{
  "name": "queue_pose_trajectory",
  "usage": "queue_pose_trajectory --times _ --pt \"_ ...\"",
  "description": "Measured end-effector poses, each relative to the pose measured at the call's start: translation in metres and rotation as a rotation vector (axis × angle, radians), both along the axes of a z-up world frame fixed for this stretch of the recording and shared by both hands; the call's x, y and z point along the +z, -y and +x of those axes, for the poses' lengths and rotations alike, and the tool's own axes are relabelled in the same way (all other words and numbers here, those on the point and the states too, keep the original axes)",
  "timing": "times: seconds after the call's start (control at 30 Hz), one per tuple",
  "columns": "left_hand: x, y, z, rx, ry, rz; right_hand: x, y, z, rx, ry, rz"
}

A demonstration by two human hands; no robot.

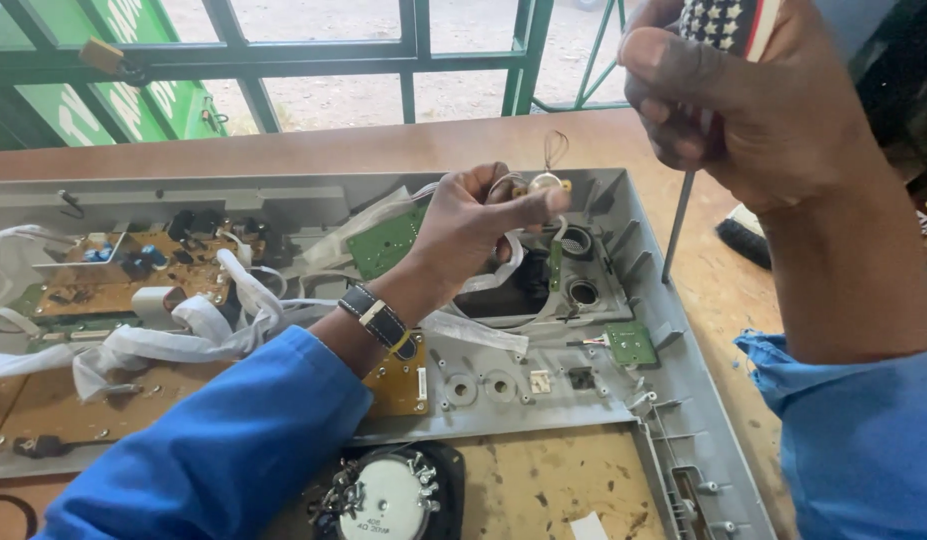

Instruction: Disassembling an electronic device by disconnecting ribbon cables and removing internal circuit boards.

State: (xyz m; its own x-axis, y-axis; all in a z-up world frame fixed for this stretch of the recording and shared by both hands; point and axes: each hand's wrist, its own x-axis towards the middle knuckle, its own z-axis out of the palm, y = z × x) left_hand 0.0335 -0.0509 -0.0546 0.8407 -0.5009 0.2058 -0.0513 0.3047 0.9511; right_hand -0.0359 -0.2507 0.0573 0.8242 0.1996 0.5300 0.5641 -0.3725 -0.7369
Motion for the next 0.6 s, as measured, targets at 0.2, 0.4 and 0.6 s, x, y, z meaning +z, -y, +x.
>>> queue_pose_trajectory --times 0.2,0.4,0.6 --pt "-0.003 0.0 0.0 -0.043 0.079 -0.068 -0.004 -0.001 0.004 -0.012 -0.026 -0.001" --pt "-0.002 0.001 -0.002 0.093 0.259 0.016 -0.001 0.012 -0.002 0.12 0.021 0.098" --pt "-0.011 0.005 0.001 -0.076 0.277 0.014 -0.018 0.063 -0.004 0.127 0.062 0.155"
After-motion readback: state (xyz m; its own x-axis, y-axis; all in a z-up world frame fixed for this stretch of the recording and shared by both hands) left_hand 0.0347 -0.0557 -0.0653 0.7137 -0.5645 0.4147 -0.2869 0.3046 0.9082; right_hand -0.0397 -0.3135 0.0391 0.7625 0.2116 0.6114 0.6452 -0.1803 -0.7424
